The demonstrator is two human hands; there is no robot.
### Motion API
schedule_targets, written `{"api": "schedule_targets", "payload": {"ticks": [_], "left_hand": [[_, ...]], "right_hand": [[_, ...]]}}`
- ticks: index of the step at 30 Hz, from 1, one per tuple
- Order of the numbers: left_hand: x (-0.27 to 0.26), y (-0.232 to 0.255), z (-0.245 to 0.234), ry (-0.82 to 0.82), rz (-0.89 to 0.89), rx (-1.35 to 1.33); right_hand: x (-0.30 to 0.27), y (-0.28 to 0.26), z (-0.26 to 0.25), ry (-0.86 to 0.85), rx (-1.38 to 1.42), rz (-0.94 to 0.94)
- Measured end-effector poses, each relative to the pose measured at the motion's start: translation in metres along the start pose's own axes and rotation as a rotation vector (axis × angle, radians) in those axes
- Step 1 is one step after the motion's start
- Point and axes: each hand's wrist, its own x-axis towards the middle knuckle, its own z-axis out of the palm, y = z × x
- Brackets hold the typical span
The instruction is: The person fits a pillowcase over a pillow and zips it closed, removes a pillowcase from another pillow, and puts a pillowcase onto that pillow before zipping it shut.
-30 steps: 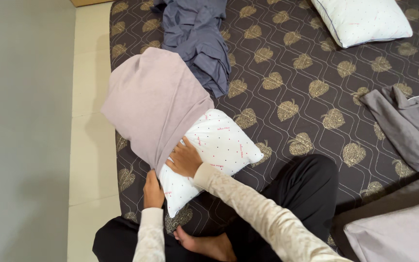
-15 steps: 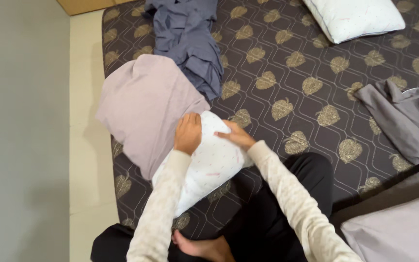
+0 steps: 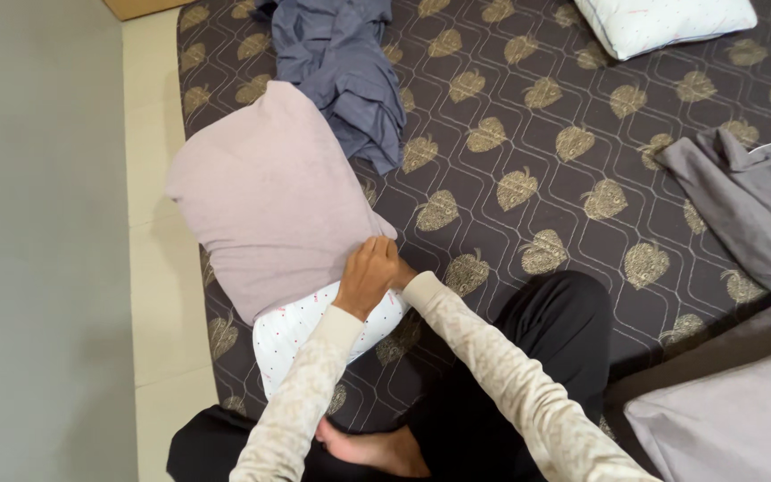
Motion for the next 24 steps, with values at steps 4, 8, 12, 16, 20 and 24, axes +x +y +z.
{"api": "schedule_targets", "payload": {"ticks": [4,8,12,16,20,24], "left_hand": [[-0.028,-0.008,-0.003,0.041,0.046,0.188],[-0.083,-0.057,-0.009,0.192,-0.15,0.292],[-0.168,-0.1,-0.035,0.227,-0.549,0.384],[-0.232,-0.114,-0.024,0.357,-0.767,0.266],[-0.245,-0.126,-0.002,0.453,-0.974,-0.265],[-0.181,-0.12,-0.063,0.627,-0.862,-0.632]], "right_hand": [[-0.008,-0.048,0.007,0.003,-0.521,0.236],[-0.066,-0.121,-0.026,0.002,-0.403,0.173],[-0.119,-0.167,-0.005,0.224,-1.273,-0.323],[-0.145,-0.224,0.057,-0.02,-0.94,-0.461],[-0.11,-0.223,0.085,-0.126,-1.27,-0.439],[-0.077,-0.17,0.062,0.13,-0.932,-0.473]]}}
